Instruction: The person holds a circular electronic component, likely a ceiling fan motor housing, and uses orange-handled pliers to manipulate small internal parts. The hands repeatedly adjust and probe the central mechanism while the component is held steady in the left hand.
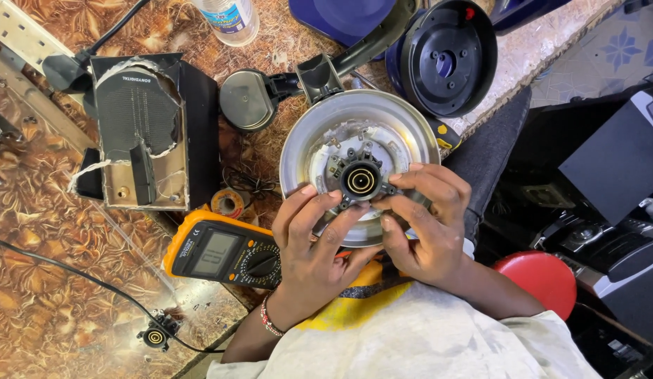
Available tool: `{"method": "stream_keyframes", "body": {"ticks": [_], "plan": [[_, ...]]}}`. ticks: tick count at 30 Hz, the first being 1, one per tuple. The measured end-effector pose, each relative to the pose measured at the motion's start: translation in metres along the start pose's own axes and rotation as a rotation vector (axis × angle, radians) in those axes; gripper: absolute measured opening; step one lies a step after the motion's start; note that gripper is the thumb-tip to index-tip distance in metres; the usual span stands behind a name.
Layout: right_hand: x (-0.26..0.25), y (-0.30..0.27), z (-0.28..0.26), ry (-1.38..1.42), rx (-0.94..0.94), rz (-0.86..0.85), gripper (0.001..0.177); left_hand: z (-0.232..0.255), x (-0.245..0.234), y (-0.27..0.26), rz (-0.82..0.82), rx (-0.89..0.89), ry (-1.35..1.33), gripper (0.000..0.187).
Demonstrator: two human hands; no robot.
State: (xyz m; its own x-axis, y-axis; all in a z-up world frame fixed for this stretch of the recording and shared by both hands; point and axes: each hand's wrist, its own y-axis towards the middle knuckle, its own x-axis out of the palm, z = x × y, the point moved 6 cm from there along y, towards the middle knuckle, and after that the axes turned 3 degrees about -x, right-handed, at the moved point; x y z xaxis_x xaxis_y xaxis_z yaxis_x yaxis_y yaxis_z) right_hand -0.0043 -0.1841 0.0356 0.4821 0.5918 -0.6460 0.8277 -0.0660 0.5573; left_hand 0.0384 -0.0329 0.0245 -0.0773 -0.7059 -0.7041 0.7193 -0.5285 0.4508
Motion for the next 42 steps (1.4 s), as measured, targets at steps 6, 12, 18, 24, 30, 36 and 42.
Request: {"method": "stream_keyframes", "body": {"ticks": [6,12,18,24,30,36,42], "plan": [[0.0024,-0.0062,0.0033,-0.021,0.018,0.015,0.026,0.0019,-0.0012,0.0040,-0.025,0.008,-0.016,0.043],[0.0003,-0.0045,0.0007,-0.010,0.000,0.017,0.030,0.0013,-0.0014,0.0036,-0.019,0.014,-0.037,0.046],[0.0000,-0.0019,0.0005,-0.032,-0.027,-0.003,0.024,0.0000,0.0002,0.0027,-0.010,0.004,-0.032,0.046],[0.0037,-0.0061,0.0010,-0.050,0.001,0.008,0.029,-0.0001,0.0013,0.0005,-0.013,-0.008,-0.037,0.043],[0.0034,-0.0087,0.0017,-0.063,0.012,-0.007,0.030,0.0015,-0.0030,0.0042,-0.016,0.002,-0.028,0.045],[0.0036,-0.0044,-0.0001,-0.032,-0.011,0.008,0.031,-0.0007,-0.0011,0.0004,-0.011,-0.006,-0.057,0.048],[0.0045,-0.0096,0.0005,-0.060,0.015,0.010,0.032,-0.0017,0.0019,-0.0027,-0.010,0.002,-0.021,0.047]]}}
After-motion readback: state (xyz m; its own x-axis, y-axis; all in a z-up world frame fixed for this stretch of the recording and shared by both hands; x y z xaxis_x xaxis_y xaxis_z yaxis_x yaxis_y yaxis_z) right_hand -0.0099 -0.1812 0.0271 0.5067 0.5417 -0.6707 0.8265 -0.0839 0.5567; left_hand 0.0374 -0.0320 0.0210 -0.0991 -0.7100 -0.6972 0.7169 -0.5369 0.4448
